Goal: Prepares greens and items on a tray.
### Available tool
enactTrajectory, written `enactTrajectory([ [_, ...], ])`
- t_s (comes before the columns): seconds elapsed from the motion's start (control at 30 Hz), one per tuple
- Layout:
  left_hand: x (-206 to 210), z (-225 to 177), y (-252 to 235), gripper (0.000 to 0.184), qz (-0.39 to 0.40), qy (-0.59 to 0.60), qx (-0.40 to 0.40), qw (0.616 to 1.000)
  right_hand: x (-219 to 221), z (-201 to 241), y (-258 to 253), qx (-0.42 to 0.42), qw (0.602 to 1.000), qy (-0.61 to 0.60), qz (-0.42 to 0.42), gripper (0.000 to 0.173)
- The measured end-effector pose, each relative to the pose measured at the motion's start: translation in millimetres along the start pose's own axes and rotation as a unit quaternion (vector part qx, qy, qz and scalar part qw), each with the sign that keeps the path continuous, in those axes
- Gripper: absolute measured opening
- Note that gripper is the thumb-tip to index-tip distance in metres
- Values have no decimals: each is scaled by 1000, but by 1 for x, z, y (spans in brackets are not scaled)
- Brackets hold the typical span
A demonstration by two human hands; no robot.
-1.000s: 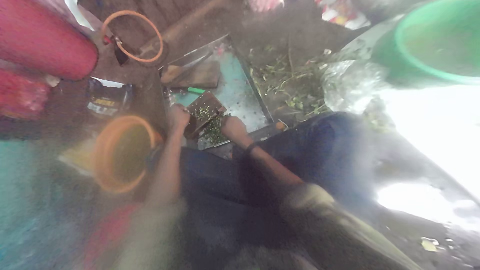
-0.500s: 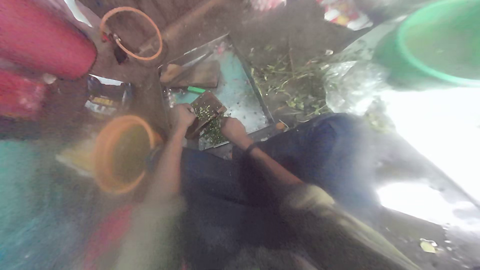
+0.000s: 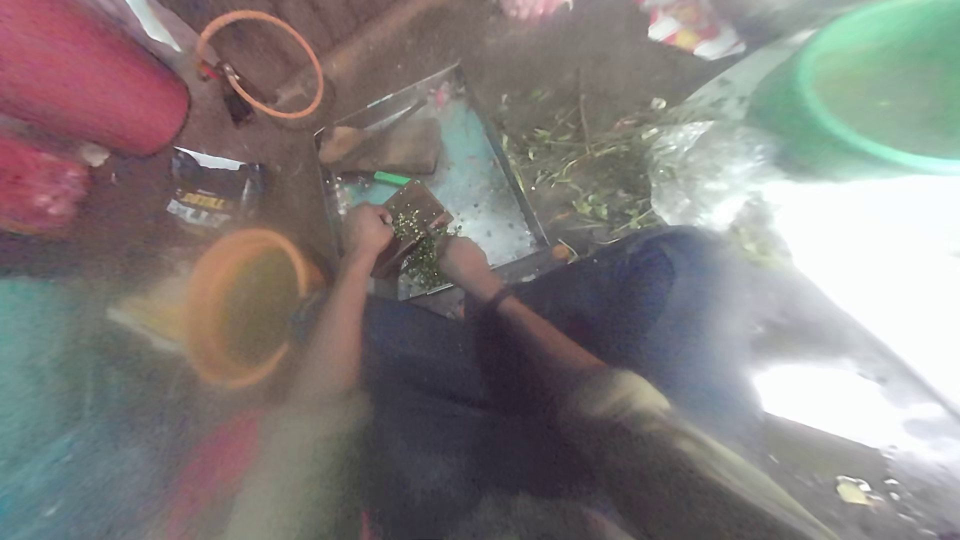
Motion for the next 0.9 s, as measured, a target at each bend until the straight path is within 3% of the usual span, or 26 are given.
enactTrajectory([
  [0.13,6,-8,0,18,-14,-73,29,997,-1,5,3,-6,1000,14,0,23],
  [0.23,7,-7,-1,22,-23,-61,28,997,-4,3,3,-2,1000,20,-10,23],
  [0.53,4,-15,-2,22,21,165,56,985,-9,-7,3,25,999,-22,-22,28],
  [0.63,-15,2,-9,31,-62,143,1,988,-9,-11,5,25,998,-50,-28,30],
  [0.73,-3,5,-16,44,-56,114,-16,992,-13,-13,8,21,997,-72,-24,31],
  [0.9,8,-18,-11,37,-44,78,21,996,-32,-10,1,30,994,-85,-60,25],
])
Point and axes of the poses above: each hand's wrist, its own y-axis away from the middle knuckle, its own x-axis out of the palm, z = x × y, the point moved 9 cm from there along -y, towards the middle knuckle, and after that the axes turned 7 degrees about -z, right-handed, at the moved point
